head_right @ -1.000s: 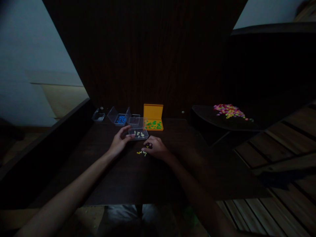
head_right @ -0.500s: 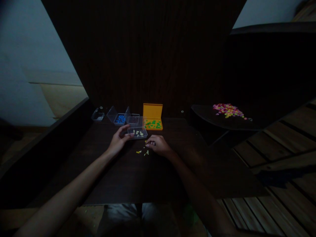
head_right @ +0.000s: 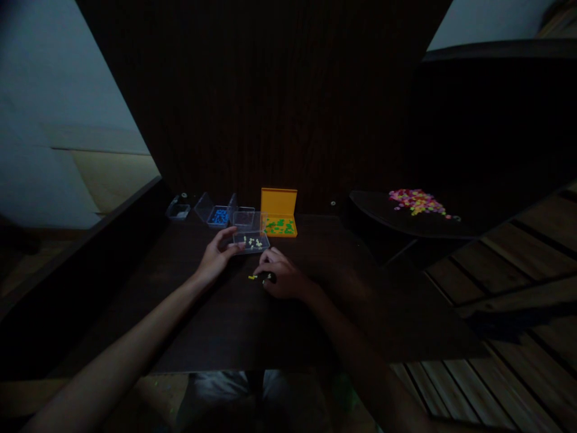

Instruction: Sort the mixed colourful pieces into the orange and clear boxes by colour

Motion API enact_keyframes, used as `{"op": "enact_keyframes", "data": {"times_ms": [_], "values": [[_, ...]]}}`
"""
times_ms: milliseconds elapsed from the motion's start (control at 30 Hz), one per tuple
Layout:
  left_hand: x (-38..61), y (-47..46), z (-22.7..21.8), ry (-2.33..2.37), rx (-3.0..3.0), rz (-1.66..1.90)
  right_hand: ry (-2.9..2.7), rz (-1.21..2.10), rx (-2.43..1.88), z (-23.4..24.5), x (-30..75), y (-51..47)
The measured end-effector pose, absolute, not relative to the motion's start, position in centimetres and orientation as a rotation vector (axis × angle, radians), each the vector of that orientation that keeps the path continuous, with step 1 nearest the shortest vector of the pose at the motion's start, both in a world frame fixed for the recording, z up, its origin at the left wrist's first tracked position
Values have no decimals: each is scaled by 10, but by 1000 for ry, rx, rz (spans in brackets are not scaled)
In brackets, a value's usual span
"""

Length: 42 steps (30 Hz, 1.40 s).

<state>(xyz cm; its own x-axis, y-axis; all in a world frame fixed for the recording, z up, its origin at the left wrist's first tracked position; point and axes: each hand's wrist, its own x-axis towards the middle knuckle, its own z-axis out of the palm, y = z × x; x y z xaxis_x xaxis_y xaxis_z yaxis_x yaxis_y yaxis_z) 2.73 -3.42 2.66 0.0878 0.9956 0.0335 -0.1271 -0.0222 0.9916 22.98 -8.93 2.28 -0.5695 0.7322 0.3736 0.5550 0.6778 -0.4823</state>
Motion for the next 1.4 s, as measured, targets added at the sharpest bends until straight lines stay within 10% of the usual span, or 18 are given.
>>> {"op": "enact_keyframes", "data": {"times_ms": [1400], "values": [[25, -33, 29, 1064, 1178, 1223, -2287, 284, -1224, 23, 238, -88]]}}
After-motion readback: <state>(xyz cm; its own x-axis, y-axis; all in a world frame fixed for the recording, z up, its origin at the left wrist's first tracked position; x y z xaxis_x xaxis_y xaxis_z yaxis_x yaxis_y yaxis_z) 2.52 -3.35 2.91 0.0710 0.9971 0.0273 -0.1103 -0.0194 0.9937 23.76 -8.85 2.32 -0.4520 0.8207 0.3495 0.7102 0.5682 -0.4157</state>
